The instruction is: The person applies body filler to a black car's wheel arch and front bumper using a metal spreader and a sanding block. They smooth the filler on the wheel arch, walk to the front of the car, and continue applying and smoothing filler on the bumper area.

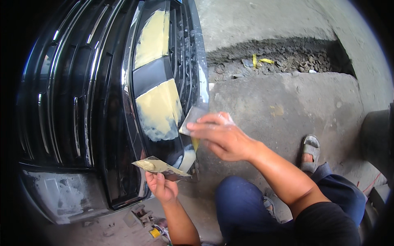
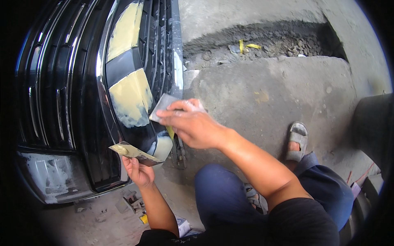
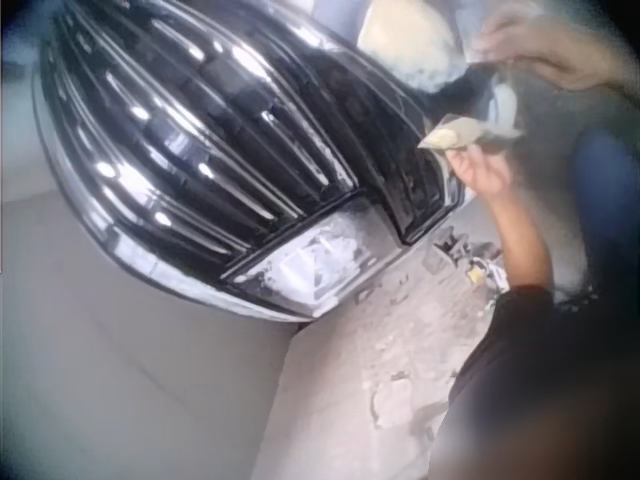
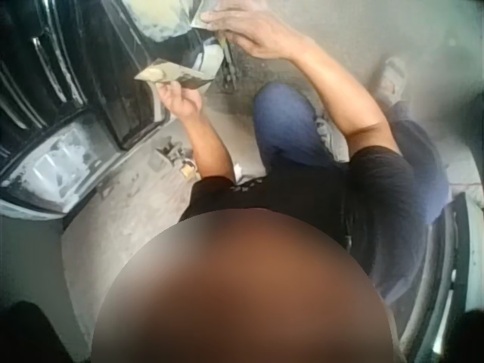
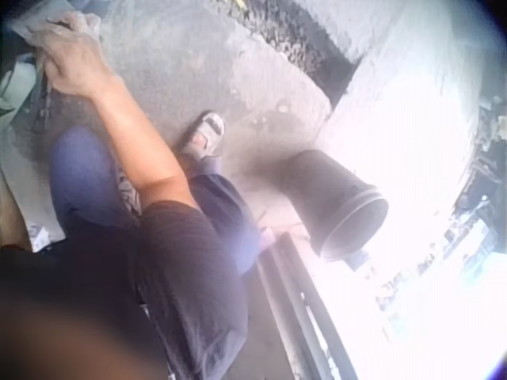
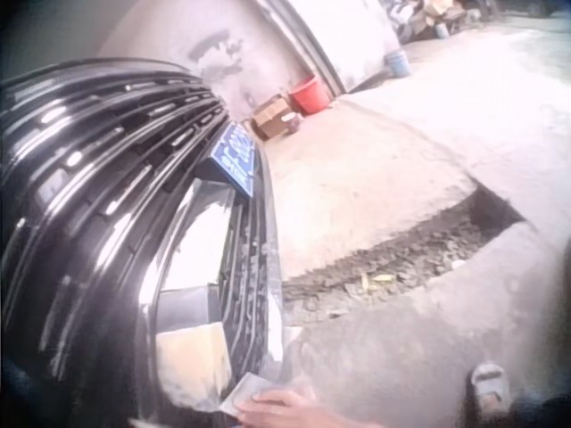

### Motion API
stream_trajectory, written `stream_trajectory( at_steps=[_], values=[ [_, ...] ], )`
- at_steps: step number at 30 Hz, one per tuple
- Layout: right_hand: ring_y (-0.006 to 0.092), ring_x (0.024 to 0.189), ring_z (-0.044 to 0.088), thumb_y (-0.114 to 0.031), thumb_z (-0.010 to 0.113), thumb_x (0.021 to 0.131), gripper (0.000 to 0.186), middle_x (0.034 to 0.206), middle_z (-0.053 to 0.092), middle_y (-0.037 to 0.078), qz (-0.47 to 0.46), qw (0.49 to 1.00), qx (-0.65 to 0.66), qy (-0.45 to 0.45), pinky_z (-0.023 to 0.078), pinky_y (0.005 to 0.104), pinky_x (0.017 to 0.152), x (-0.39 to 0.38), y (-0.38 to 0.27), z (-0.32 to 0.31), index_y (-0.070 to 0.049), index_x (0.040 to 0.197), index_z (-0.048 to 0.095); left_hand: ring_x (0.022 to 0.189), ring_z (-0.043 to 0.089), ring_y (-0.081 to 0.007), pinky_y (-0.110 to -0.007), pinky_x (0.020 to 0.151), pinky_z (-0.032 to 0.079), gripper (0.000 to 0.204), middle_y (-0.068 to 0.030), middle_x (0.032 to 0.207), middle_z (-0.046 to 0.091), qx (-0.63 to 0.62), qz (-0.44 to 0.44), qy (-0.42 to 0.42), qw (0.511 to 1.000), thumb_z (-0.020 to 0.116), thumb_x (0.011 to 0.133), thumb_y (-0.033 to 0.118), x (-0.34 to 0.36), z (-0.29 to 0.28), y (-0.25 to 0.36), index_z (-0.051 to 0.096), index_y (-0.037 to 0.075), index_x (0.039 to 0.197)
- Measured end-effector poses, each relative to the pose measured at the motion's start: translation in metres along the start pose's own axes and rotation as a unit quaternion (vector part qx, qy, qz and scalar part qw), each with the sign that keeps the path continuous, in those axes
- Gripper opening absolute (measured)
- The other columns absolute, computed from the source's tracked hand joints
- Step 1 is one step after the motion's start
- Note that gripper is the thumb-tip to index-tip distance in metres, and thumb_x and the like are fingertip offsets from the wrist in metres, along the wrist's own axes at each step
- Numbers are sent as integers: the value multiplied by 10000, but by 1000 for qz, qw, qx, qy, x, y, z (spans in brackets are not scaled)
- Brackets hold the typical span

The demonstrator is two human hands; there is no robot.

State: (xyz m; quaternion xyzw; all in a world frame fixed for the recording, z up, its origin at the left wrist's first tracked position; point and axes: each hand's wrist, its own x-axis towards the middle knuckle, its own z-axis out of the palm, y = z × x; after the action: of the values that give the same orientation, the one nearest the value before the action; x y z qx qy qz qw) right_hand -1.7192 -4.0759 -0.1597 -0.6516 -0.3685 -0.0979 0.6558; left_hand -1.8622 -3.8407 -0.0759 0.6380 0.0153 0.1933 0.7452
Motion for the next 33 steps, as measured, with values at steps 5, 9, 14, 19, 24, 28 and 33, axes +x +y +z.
stream_trajectory(
  at_steps=[5,9,14,19,24,28,33],
  values=[
    [311,1259,547,-14,652,845,381,1398,626,32,-27,991,-8,128,445,493,1036,56,19,-25,-62,1223,655,1223,587,-226,-377,1087,450,486,-140,1343,597,1,0,20,1000,573,919,-46,-1,5,1,458,-24,1390],
    [301,1234,567,-5,656,838,374,1393,628,34,-22,994,35,97,445,486,1023,52,19,-5,-67,1207,662,1219,591,-224,-380,1089,448,482,-138,1336,603,5,6,27,1000,572,919,-48,-2,3,1,460,-25,1388],
    [333,1278,546,16,673,840,447,1440,597,88,5,998,59,15,417,445,1083,5,6,6,-43,1282,640,1276,561,-219,-397,1134,409,486,-117,1396,573,4,0,-33,999,560,957,-16,0,-5,0,442,4,1428],
    [329,1302,524,10,648,864,436,1445,591,91,1,995,66,71,402,448,1108,31,17,-19,-35,1297,625,1232,582,-227,-382,1094,446,511,-145,1353,591,-4,-1,14,1000,579,916,-49,0,1,1,440,-33,1408],
    [310,1308,519,-21,631,894,394,1440,591,115,-1,994,91,68,402,426,1118,58,22,-21,-26,1288,626,1301,546,-223,-403,1151,398,529,-118,1434,551,-5,-1,-40,999,543,957,-34,1,-5,2,412,8,1468],
    [290,1318,518,15,661,865,417,1441,590,116,28,987,152,34,399,423,1120,17,15,5,-29,1279,638,1307,541,-221,-401,1153,395,525,-119,1440,546,2,2,-45,999,539,963,-32,4,-2,2,409,6,1470],
    [237,1311,531,-17,671,905,419,1457,577,97,81,965,249,6,414,390,1107,-5,5,-10,-29,1320,612,1290,551,-213,-387,1145,402,509,-114,1420,559,6,-3,-36,999,549,967,-14,3,-1,3,413,-1,1458]
  ],
)
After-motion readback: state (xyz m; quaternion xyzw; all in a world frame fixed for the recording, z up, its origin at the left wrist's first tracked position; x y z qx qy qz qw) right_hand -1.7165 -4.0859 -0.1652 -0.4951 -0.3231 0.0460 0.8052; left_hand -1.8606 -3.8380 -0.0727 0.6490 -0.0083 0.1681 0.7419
